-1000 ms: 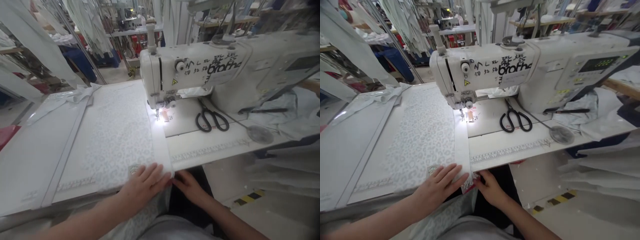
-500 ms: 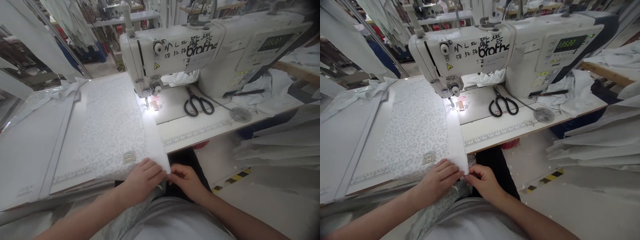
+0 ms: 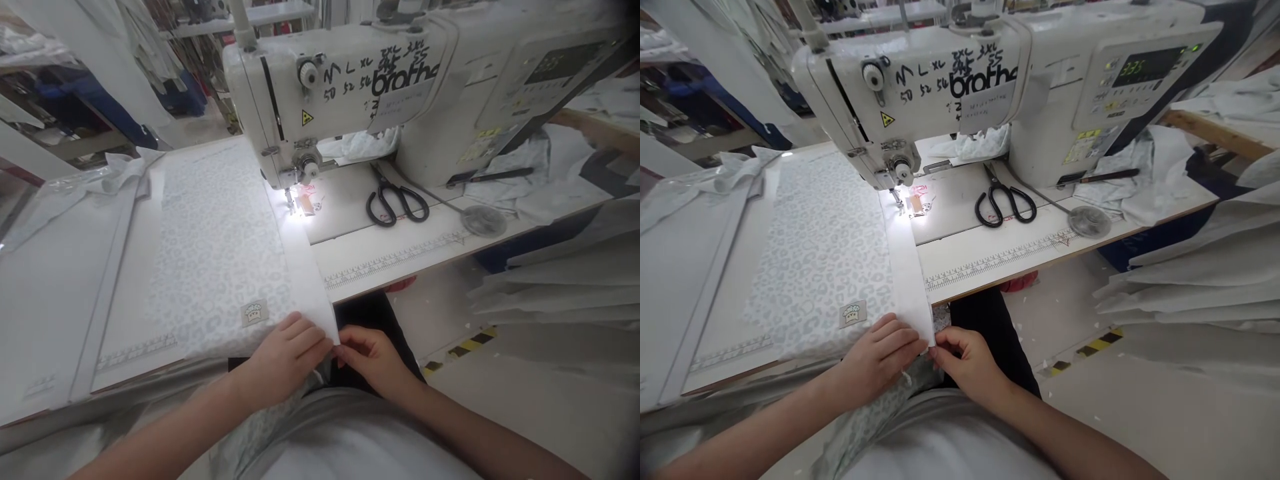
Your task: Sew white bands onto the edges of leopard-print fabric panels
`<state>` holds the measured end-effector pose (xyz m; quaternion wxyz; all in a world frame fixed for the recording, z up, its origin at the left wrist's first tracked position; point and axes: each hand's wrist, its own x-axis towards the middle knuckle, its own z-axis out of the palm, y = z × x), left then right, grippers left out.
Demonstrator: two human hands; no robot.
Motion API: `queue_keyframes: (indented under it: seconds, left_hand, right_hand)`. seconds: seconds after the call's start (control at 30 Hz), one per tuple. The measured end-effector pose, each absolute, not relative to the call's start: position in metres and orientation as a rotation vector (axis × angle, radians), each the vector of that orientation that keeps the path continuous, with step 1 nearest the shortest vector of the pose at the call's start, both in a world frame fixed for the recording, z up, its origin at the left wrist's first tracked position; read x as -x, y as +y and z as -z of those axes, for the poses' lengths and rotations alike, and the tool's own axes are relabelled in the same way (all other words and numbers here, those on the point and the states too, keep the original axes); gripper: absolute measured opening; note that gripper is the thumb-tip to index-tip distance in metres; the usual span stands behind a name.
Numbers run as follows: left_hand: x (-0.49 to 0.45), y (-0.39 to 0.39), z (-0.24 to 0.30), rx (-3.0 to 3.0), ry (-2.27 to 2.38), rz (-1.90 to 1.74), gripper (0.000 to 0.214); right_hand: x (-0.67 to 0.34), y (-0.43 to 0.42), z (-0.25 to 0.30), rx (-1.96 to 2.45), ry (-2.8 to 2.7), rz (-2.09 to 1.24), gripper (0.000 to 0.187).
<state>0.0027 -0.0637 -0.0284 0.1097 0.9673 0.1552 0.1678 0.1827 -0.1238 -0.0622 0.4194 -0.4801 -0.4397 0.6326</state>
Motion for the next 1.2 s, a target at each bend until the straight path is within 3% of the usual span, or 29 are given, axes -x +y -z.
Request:
queue_keyframes:
  seconds: [0.13,0.37,0.43,0.53,0.67,0.8,1.0,1.07,1.2]
  left_hand:
    - [-0.003,-0.065,0.028,-2.854,0.450,-0.526,0.017]
    - [-0.008,-0.071,0.033,-2.826,0.543,-0.611,0.010]
    - [-0.009,-0.072,0.033,-2.797,0.581,-0.624,0.009]
    - [-0.009,-0.072,0.030,-2.746,0.610,-0.636,0.012]
    - [-0.009,-0.070,0.028,-2.724,0.588,-0.671,0.012]
    - [-0.010,-0.070,0.026,-2.703,0.599,-0.714,0.011]
    - [-0.007,-0.059,0.006,-2.307,0.657,-0.666,0.009]
    - [-0.004,-0.043,-0.001,-2.122,0.819,-0.703,0.004]
    - [0.007,0.000,0.001,-2.119,1.238,-0.741,0.017]
  right_hand:
    - [-0.186,-0.122,0.056,1.144,-1.059,-1.663,0.010]
    - [-0.191,-0.123,0.054,1.080,-1.053,-1.726,0.020]
    - [-0.193,-0.124,0.054,1.144,-1.190,-1.587,0.016]
    - [-0.197,-0.123,0.052,1.209,-1.528,-1.095,0.017]
    - [-0.201,-0.114,0.052,1.031,-1.896,-0.634,0.021]
    - [-0.201,-0.103,0.054,0.900,-1.992,-0.510,0.013]
    - [-0.202,-0.101,0.049,0.832,-2.076,-0.368,0.018]
    - [-0.202,-0.101,0.047,0.817,-2.108,-0.318,0.019]
    - [-0.201,-0.100,0.042,0.818,-2.115,-0.295,0.015]
